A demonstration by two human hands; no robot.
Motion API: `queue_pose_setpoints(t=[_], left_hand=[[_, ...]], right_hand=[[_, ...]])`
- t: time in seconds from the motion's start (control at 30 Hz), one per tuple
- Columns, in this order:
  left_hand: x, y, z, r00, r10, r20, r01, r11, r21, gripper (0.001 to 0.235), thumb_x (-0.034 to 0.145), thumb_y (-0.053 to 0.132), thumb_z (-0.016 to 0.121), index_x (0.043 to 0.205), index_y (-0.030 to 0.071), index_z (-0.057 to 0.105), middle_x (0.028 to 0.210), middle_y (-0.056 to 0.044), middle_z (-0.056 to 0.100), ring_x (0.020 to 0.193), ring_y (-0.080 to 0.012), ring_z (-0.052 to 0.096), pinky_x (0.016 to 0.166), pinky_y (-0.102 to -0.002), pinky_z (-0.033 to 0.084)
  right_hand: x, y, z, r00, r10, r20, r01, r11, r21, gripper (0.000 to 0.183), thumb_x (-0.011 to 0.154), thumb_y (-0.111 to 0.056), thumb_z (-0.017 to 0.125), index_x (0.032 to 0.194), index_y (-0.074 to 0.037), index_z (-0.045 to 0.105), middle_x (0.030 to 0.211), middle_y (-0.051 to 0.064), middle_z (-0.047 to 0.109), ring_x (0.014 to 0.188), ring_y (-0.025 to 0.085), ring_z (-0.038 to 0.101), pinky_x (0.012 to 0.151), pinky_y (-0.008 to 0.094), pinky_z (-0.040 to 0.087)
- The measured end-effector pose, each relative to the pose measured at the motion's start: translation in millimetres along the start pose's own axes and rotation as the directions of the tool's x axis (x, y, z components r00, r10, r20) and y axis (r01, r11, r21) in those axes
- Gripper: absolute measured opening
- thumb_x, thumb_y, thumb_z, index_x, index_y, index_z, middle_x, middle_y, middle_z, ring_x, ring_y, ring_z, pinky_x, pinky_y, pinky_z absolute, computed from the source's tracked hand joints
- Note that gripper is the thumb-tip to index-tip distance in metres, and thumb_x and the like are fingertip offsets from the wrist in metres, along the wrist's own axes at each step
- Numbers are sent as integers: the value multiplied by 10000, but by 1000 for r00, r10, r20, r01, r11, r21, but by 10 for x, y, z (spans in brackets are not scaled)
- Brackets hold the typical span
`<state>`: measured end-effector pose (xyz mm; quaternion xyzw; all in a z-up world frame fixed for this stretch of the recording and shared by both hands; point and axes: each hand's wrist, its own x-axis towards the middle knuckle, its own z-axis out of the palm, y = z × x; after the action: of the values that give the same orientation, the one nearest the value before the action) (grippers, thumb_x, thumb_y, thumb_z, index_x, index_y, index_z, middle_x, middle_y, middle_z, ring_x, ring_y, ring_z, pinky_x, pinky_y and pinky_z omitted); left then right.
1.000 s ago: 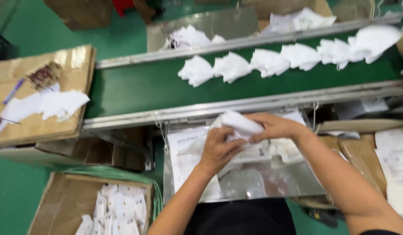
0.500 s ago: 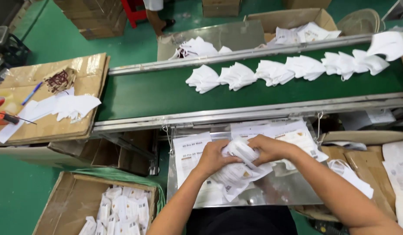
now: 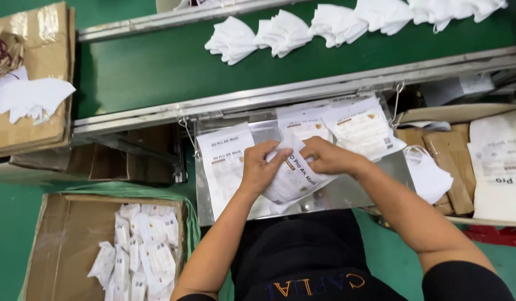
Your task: The person is sorting and packaging white face masks into plastic bags on a conveyor belt.
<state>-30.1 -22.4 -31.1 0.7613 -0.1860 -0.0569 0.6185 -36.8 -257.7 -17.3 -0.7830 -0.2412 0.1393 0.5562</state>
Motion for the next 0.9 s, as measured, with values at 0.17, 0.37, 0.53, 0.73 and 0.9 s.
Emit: queue_pose_setpoints(t=[0.17,0.37,0.53,0.73,0.9], left_hand=[[44,-157,-131,989,-75,-127,53,983,-174,163,890,159,778,995,35,775,821,-37,742,722,-57,630,643,-240,512],[9,28,-293,995,3,-99,-2,1000,9,126,914,127,760,972,16,751,753,-21,695,667,-59,569,609,-237,465],[-70,30,-328,995,-15,-101,18,999,32,112,925,129,755,940,19,745,749,-23,701,676,-66,587,617,-241,475],[125,473,-243,984,170,54,-178,948,265,102,935,105,701,987,24,668,821,-111,638,691,-268,604,617,-378,475],[202,590,-140,954,255,161,-293,907,302,67,945,80,654,941,35,604,854,-142,591,794,-354,618,695,-441,502]], right_hand=[[190,-503,-138,982,143,-124,-153,985,-77,372,864,-271,733,1140,-22,710,1045,105,746,939,258,698,807,350,548],[436,-411,289,989,87,-116,-104,983,-151,332,891,-315,704,1067,-33,685,920,143,734,854,300,729,767,400,553],[204,-243,529,965,-116,-235,45,956,-290,334,940,-272,712,1051,39,656,935,216,683,869,388,663,756,435,520],[114,-208,349,963,67,-260,-68,998,4,342,891,-233,754,1048,54,654,919,153,696,832,217,660,729,369,529],[4,94,358,941,271,-202,-153,875,459,281,874,-160,791,1027,58,699,889,55,707,825,54,637,739,278,532]])
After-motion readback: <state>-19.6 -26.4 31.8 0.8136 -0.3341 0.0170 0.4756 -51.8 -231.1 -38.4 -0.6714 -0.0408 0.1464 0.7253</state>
